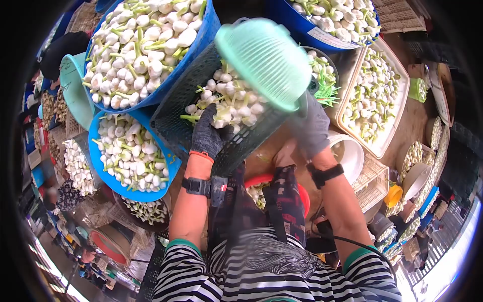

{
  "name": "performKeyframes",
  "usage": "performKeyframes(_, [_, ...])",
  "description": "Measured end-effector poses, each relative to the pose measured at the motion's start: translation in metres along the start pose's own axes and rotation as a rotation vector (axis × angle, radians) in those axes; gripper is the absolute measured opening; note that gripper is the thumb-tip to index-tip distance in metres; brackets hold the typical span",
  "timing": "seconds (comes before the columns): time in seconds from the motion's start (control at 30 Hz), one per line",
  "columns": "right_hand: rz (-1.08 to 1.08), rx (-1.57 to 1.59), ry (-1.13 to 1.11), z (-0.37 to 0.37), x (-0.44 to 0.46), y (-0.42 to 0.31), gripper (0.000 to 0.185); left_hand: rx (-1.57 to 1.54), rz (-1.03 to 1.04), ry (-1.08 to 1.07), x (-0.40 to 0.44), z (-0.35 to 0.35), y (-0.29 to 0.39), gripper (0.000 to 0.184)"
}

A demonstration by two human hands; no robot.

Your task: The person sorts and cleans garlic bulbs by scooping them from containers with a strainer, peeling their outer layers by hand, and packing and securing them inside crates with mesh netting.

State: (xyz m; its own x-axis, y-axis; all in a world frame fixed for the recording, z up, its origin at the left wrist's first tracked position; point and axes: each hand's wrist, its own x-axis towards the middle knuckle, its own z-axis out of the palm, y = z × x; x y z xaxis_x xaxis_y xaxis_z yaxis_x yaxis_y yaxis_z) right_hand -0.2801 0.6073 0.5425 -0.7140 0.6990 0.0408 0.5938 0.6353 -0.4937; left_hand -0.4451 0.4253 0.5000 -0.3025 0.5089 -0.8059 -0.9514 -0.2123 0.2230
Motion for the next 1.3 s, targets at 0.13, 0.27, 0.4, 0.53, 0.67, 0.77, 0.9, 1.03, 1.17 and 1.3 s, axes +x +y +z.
performKeyframes(0.13, [-0.228, -0.064, -0.196, -0.003, 0.001, 0.03, 0.046, 0.123, 0.175, 0.006, -0.01, -0.021, -0.001, 0.029])
performKeyframes(0.27, [-0.205, -0.214, -0.2, -0.014, 0.025, -0.009, 0.048, 0.098, 0.235, -0.038, -0.004, -0.044, -0.011, 0.031])
performKeyframes(0.4, [-0.322, -0.006, -0.105, -0.017, 0.025, -0.058, 0.046, 0.305, 0.375, -0.066, 0.002, -0.054, -0.019, 0.029])
performKeyframes(0.53, [-0.505, 0.289, -0.295, 0.007, 0.002, -0.077, 0.037, 0.756, 0.569, -0.005, -0.036, -0.004, -0.015, 0.031])
performKeyframes(0.67, [-0.347, 0.378, -0.374, 0.017, -0.006, -0.081, 0.022, 0.939, 0.5, -0.157, -0.04, -0.012, -0.013, 0.033])
performKeyframes(0.77, [-0.132, 0.543, -0.485, 0.013, -0.009, -0.08, 0.017, 1.428, 0.463, -0.202, -0.056, -0.004, 0.001, 0.029])
performKeyframes(0.9, [0.104, 0.799, -0.58, 0.014, -0.015, -0.08, 0.014, 1.741, 1.21, -0.544, -0.05, -0.019, -0.001, 0.032])
performKeyframes(1.03, [0.041, 0.852, -0.547, 0.005, -0.013, -0.083, 0.018, 1.406, 0.716, -0.434, -0.045, -0.025, -0.005, 0.029])
performKeyframes(1.17, [0.381, 1.194, -0.536, -0.037, -0.007, -0.103, 0.022, 0.392, 0.048, -0.407, -0.08, 0.014, 0.005, 0.022])
performKeyframes(1.3, [0.076, 0.792, -0.441, -0.04, -0.008, -0.078, 0.025, 0.856, 0.25, -0.189, -0.081, 0.026, 0.005, 0.025])
